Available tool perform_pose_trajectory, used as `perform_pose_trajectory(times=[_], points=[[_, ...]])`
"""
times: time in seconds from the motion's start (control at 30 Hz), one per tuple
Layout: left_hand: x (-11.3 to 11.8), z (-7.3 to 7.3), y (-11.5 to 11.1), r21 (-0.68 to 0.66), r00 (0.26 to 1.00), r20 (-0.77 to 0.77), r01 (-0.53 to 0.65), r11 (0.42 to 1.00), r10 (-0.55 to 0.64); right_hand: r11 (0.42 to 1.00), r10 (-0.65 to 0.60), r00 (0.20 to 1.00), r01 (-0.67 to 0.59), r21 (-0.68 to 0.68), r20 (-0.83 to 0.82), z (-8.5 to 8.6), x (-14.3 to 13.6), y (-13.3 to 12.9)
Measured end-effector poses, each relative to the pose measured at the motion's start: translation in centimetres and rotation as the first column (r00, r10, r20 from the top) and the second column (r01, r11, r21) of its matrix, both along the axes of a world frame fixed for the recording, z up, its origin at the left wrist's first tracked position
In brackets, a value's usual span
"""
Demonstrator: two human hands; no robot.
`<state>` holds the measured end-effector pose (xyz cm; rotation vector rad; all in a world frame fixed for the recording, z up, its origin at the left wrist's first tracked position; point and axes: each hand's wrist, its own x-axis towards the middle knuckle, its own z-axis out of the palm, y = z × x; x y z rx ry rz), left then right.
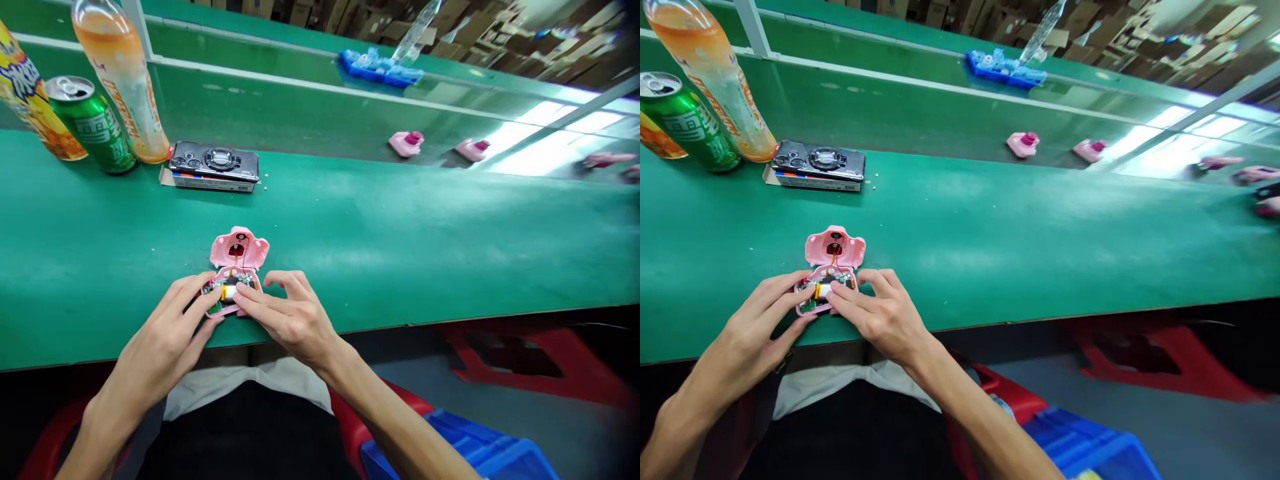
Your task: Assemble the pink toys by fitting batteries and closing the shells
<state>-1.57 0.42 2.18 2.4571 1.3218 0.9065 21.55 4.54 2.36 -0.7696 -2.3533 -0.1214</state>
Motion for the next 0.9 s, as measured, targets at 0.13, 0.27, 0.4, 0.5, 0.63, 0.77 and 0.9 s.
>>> perform_pose_trajectory(times=[0.13, 0.27, 0.4, 0.5, 0.63, 0.77, 0.9], points=[[0.1, 0.0, -0.1, 0.028, 1.000, 0.015, 0.009, 1.000, -0.009, 0.996, -0.039, 0.999, 0.040, 0.082, -0.022, 0.0, -0.1, -0.6], [0.1, -0.2, -0.3, 0.075, 0.999, 0.033, 0.008, 0.997, -0.010, 0.997, -0.014, 0.999, 0.017, 0.074, -0.036, -0.1, 0.5, -1.1], [0.2, -0.4, -0.3, 0.034, 0.999, 0.047, -0.008, 0.999, 0.006, 0.982, -0.163, 0.965, 0.139, -0.126, -0.203, 2.1, 1.6, 2.2], [0.4, -0.3, -0.4, 0.005, 0.998, 0.037, -0.044, 0.999, 0.044, 0.821, -0.365, 0.931, 0.318, -0.474, -0.006, 6.0, -0.1, 7.7], [0.7, 0.0, -0.5, 0.025, 0.996, -0.048, -0.069, 0.997, 0.070, 0.504, 0.089, 0.805, 0.472, -0.724, 0.587, 9.9, -5.4, 14.1], [0.8, 0.0, -0.4, 0.042, 0.994, -0.063, -0.089, 0.995, 0.092, 0.425, 0.189, 0.715, 0.558, -0.712, 0.673, 10.3, -9.7, 15.3], [0.6, 0.0, -0.5, -0.022, 0.995, 0.053, -0.088, 0.996, 0.089, 0.475, 0.354, 0.589, 0.555, -0.682, 0.726, 10.9, -9.8, 13.5]])
